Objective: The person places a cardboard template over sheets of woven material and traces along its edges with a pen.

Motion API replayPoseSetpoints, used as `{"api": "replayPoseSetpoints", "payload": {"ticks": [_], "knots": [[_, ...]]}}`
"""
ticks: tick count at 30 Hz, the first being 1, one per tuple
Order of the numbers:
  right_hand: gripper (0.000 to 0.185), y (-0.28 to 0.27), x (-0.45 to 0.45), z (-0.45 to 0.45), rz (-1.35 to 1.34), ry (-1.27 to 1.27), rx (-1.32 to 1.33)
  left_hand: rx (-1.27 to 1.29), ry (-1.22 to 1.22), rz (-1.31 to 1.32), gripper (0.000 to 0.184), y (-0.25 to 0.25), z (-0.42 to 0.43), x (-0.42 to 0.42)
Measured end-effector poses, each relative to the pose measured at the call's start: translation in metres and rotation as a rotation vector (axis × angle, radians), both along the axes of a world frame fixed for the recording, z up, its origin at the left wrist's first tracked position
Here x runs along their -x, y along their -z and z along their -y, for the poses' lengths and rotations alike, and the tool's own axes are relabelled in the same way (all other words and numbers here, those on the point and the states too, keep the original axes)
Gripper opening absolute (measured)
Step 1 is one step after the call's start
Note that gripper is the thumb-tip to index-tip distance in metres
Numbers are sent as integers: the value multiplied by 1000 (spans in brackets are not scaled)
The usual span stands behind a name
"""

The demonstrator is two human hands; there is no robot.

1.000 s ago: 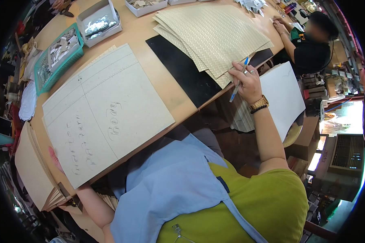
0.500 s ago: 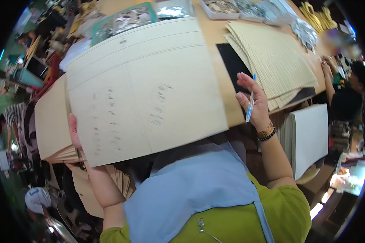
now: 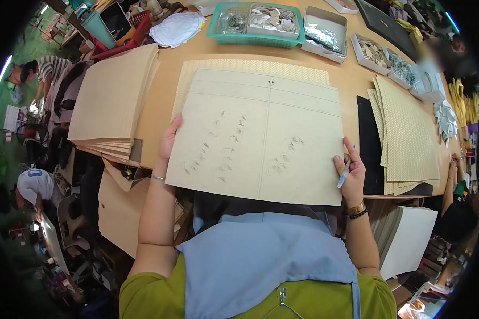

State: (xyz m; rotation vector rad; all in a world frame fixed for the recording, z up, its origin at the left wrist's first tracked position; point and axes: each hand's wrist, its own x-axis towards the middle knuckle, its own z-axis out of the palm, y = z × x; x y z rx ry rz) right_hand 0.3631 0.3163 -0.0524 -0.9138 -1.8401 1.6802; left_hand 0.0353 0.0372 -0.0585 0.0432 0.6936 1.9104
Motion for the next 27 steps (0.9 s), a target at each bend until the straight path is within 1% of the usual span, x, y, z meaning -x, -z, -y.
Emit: {"api": "replayPoseSetpoints", "payload": {"ticks": [3,5,6,9,12,15,17,18,20,21,24,25,27], "knots": [[62,-5,-11,-9,22,19,-38,-40,20,29,54,13,-10,-8],[63,-4,-17,-16,-3,79,-28,-11,34,14,53,11,-22,-21],[63,-6,-24,-21,25,72,-32,1,40,8,53,11,-28,-26],[63,-16,-44,-30,94,41,-73,259,-10,-378,47,11,-39,-27],[62,-15,-44,-36,82,39,-151,336,-39,-633,39,-7,-40,-25],[63,-20,-11,-29,-49,71,-53,633,-16,-906,39,-25,-34,-6],[63,-8,-4,-41,-70,17,-116,970,82,-1166,47,-43,-34,8],[63,-9,4,-41,-37,5,-95,1140,135,-1294,51,-48,-34,14],[63,-13,21,-37,27,-20,-52,1203,-9,-1581,62,-36,-32,26],[64,3,18,-46,60,-40,-87,1229,-87,-1722,68,-26,-32,32],[64,-14,23,-43,225,-55,-125,1170,-150,-1923,78,-6,-38,51],[63,-11,22,-45,220,-65,-162,1185,-131,-1922,79,-4,-40,53],[64,-12,22,-47,233,-77,-151,1206,-89,-1920,82,0,-47,56]]}}
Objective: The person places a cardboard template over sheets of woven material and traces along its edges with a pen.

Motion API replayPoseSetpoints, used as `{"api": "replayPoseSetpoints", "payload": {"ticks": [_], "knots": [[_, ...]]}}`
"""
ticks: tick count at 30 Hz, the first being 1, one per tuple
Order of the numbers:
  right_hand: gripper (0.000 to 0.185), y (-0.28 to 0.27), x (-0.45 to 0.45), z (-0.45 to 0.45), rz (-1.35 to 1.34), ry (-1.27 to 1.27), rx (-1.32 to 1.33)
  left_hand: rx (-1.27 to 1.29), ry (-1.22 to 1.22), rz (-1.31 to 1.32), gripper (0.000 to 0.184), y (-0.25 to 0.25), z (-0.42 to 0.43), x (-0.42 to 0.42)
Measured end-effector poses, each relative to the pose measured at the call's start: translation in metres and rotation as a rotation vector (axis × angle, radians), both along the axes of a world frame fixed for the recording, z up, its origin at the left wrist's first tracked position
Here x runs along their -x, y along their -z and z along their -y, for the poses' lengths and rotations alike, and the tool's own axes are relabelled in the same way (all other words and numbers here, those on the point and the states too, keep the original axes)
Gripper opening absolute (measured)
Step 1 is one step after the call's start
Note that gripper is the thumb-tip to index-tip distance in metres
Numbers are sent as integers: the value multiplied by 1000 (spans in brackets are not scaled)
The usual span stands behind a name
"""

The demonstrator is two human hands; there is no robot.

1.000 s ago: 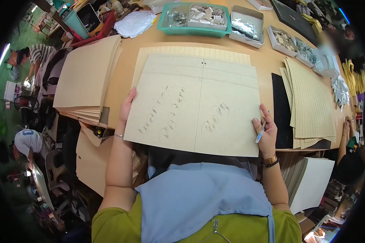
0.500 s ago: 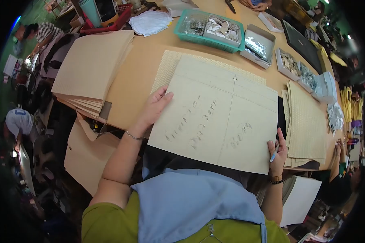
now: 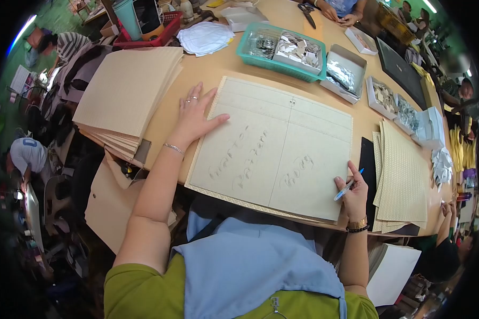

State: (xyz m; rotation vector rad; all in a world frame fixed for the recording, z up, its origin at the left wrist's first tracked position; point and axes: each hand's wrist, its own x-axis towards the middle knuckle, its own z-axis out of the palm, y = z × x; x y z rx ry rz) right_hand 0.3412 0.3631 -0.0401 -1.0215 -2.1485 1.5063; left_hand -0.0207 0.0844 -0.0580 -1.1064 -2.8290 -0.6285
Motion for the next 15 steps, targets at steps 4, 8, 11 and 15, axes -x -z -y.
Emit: {"api": "replayPoseSetpoints", "payload": {"ticks": [4,8,11,15], "knots": [[54,-7,1,-3,52,-1,-120,133,8,-6,83,-1,-4,1],[35,-1,10,-36,114,-74,-566,121,5,-6,82,3,-2,1],[35,3,36,-62,-72,-59,-508,132,18,2,80,6,-3,3],[45,19,65,-91,-154,-85,-628,135,32,42,79,0,-4,3]]}}
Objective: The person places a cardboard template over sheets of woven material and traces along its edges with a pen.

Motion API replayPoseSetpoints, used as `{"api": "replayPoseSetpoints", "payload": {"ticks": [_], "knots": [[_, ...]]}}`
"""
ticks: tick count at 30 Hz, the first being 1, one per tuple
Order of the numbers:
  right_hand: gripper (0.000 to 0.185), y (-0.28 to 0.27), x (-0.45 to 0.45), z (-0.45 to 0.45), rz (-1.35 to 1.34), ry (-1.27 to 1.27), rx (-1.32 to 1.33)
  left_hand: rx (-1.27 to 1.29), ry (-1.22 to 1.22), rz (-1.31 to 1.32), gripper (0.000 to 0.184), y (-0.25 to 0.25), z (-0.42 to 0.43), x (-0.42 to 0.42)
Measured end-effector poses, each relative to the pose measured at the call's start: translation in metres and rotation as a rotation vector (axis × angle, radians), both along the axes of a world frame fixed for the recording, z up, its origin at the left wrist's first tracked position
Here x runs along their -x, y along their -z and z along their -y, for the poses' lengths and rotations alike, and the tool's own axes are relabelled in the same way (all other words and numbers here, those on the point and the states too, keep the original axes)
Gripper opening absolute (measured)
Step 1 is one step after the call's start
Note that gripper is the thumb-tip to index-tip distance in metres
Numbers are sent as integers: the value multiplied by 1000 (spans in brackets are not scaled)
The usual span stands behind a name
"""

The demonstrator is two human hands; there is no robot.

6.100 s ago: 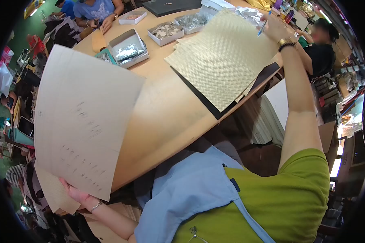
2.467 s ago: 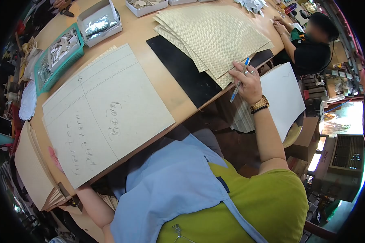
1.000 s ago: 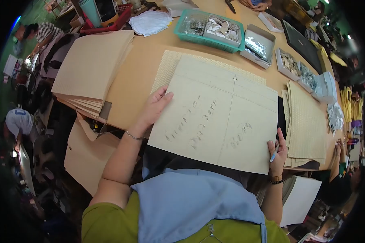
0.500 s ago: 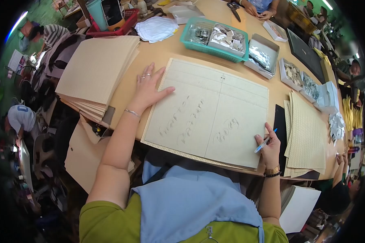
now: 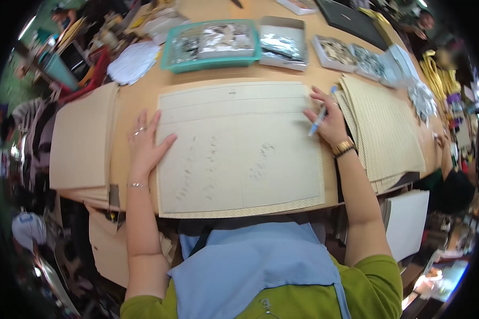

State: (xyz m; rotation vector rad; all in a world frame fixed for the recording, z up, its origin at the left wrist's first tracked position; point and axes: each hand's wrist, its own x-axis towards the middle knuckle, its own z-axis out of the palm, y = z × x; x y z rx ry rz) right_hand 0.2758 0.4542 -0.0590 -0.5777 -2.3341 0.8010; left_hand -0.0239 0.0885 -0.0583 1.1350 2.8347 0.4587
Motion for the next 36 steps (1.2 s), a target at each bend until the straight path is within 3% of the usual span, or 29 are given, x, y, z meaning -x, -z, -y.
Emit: {"api": "replayPoseSetpoints", "payload": {"ticks": [8,12,18,21,36], "knots": [[51,-1,5,1,133,-88,-41,32,6,3,78,-3,-2,1],[51,3,3,0,87,-11,67,50,15,-24,78,-2,-2,1],[52,2,5,3,104,6,-94,53,6,-22,77,-4,-4,-1],[51,-3,6,7,222,4,-100,38,12,-28,77,-2,-3,-1],[53,-5,7,4,244,-7,-83,46,1,-34,78,-3,-2,-2]]}}
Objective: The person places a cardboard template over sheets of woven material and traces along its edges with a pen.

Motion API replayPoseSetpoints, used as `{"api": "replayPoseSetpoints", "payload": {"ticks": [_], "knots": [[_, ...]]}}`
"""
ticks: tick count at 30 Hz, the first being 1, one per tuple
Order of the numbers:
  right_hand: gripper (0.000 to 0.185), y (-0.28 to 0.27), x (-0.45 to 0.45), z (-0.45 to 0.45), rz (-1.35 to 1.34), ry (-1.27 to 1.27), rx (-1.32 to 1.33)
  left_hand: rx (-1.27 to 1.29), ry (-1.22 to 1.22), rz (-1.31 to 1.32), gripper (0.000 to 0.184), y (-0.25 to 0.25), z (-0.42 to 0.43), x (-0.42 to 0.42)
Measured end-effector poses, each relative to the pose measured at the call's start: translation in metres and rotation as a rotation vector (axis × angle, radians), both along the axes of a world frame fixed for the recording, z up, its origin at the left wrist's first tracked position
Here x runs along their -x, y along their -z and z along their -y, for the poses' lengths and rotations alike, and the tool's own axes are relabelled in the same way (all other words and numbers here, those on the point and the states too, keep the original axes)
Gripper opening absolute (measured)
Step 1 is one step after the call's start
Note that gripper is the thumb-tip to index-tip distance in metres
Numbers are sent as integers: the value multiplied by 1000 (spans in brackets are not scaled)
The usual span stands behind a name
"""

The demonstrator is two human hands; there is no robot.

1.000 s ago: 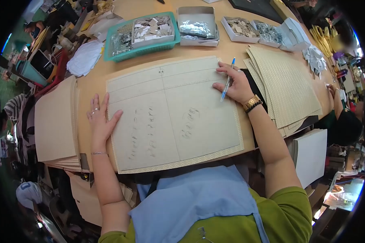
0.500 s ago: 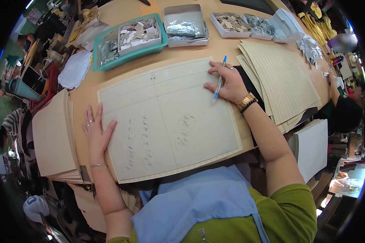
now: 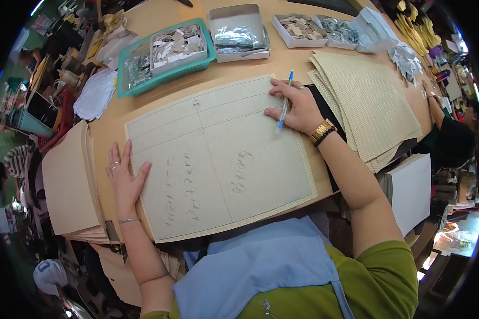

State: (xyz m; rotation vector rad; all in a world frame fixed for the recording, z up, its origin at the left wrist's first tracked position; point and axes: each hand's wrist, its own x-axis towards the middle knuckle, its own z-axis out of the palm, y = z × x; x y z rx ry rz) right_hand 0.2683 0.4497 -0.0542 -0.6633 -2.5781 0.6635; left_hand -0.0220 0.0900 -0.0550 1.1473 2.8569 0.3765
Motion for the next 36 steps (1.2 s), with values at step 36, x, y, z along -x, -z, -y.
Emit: {"api": "replayPoseSetpoints", "payload": {"ticks": [36], "knots": [[41,7,6,-5,-100,-45,-11,-36,7,-46,78,10,2,2]]}}
